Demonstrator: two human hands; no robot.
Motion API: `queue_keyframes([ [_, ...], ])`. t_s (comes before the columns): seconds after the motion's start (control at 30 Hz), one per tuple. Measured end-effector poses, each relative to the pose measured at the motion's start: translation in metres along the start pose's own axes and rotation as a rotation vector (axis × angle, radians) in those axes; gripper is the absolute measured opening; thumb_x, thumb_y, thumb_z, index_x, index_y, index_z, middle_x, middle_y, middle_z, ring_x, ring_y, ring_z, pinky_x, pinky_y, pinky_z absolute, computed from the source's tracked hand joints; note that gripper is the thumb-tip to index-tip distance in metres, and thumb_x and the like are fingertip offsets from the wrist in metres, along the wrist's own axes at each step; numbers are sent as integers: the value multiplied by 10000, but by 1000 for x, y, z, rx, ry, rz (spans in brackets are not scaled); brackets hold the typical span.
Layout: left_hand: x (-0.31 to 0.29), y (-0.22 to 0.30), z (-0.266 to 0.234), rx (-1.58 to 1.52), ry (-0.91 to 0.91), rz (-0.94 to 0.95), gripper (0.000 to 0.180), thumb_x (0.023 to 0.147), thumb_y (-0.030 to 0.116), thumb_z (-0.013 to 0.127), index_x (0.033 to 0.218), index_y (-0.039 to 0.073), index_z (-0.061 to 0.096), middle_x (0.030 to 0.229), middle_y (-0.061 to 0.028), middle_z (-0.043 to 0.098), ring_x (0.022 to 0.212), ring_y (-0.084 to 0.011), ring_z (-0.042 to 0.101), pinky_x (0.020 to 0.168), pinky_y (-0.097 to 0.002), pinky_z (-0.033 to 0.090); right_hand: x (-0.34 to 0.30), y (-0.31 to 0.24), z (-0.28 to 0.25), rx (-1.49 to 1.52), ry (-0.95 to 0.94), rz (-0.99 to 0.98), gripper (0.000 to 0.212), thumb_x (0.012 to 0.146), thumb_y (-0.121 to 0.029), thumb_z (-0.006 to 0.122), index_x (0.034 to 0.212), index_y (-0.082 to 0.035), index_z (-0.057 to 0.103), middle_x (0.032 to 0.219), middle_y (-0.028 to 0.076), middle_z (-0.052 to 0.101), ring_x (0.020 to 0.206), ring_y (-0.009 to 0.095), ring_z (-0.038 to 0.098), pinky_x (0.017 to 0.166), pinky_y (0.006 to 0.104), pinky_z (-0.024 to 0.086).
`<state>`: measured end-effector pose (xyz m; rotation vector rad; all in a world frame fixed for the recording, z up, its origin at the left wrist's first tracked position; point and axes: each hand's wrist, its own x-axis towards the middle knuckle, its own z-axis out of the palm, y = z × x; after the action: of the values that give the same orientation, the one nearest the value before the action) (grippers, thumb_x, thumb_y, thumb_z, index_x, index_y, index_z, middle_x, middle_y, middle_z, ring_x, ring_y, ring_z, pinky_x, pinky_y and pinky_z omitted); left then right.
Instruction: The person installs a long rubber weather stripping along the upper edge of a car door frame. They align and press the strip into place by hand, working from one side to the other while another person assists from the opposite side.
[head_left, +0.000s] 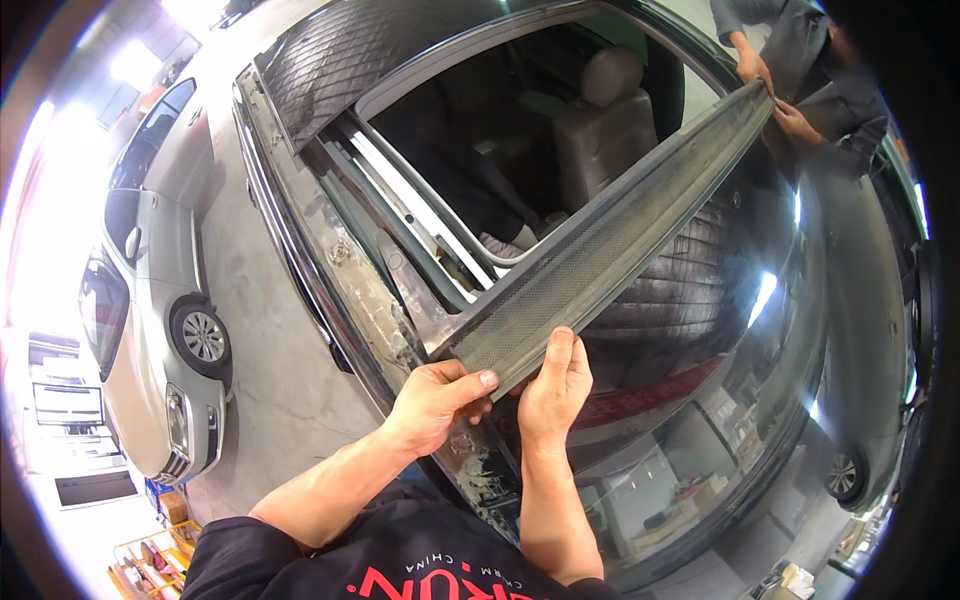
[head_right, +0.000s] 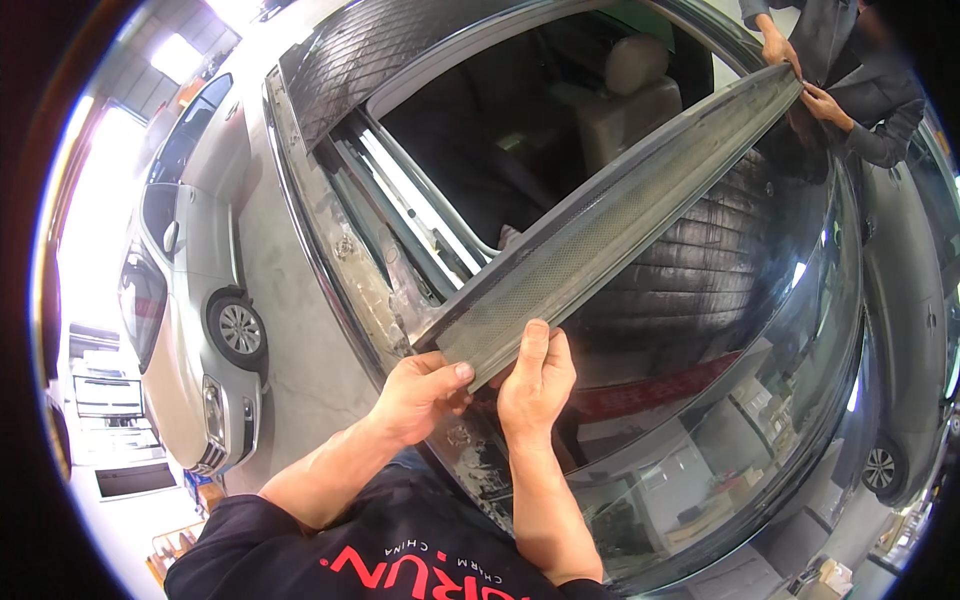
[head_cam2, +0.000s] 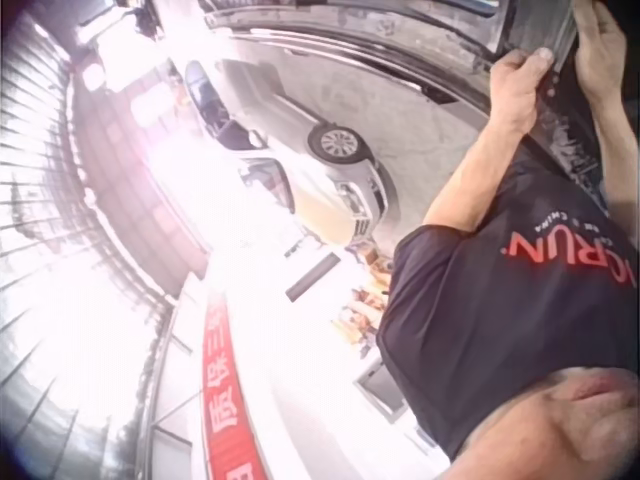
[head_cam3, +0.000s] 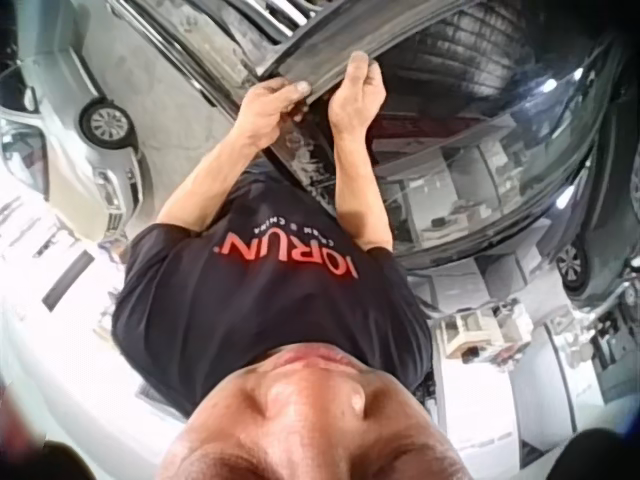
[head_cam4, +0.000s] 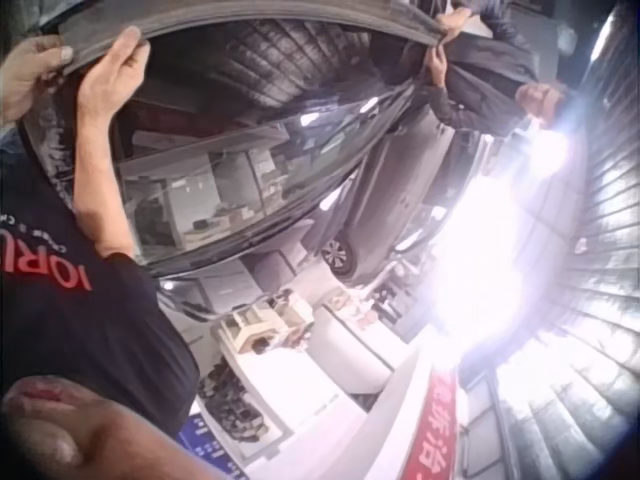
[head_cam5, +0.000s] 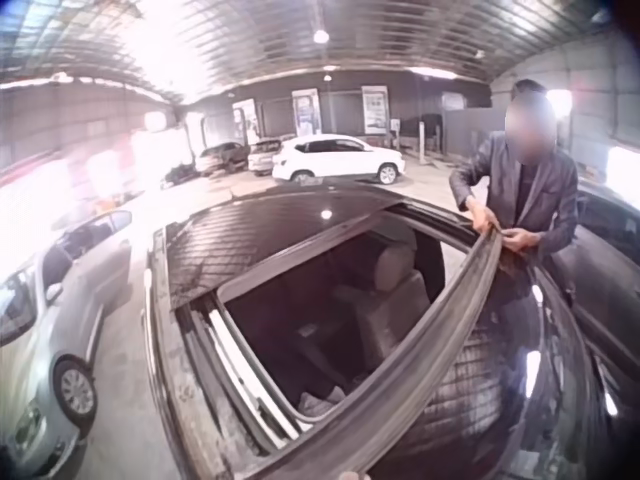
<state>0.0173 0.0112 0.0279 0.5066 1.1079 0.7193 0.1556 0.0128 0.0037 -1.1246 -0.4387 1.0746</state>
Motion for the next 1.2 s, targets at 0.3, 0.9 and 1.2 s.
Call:
queue_keyframes([
  [0.3, 0, -7, 4, -200, 46, -88, 208, 878, 172, 767, 873, 6, 642, 825, -72, 668, 670, -148, 631, 577, -274, 488, -5, 7, 11, -31, 67, 32, 324, 1028, -284, 491, 1027, 24, 594, 910, 45, 629, 799, 114, 554, 733, 268, 462],
  [0.9, -1, -20, 18, -307, 75, 35, 178, 930, 139, 701, 851, 15, 600, 784, -76, 648, 651, -154, 620, 620, -298, 547, -2, 17, 15, 49, 85, 56, 325, 1017, -305, 507, 990, 4, 606, 863, 24, 628, 745, 87, 546, 667, 244, 456],
  [1.2, 4, -17, 7, -247, -16, -22, 231, 985, 209, 632, 955, -19, 619, 853, -98, 676, 698, -183, 648, 674, -332, 563, -3, 20, 8, 137, 11, 81, 446, 1016, -409, 474, 1065, 19, 590, 934, 108, 651, 785, 175, 611, 726, 307, 501],
])
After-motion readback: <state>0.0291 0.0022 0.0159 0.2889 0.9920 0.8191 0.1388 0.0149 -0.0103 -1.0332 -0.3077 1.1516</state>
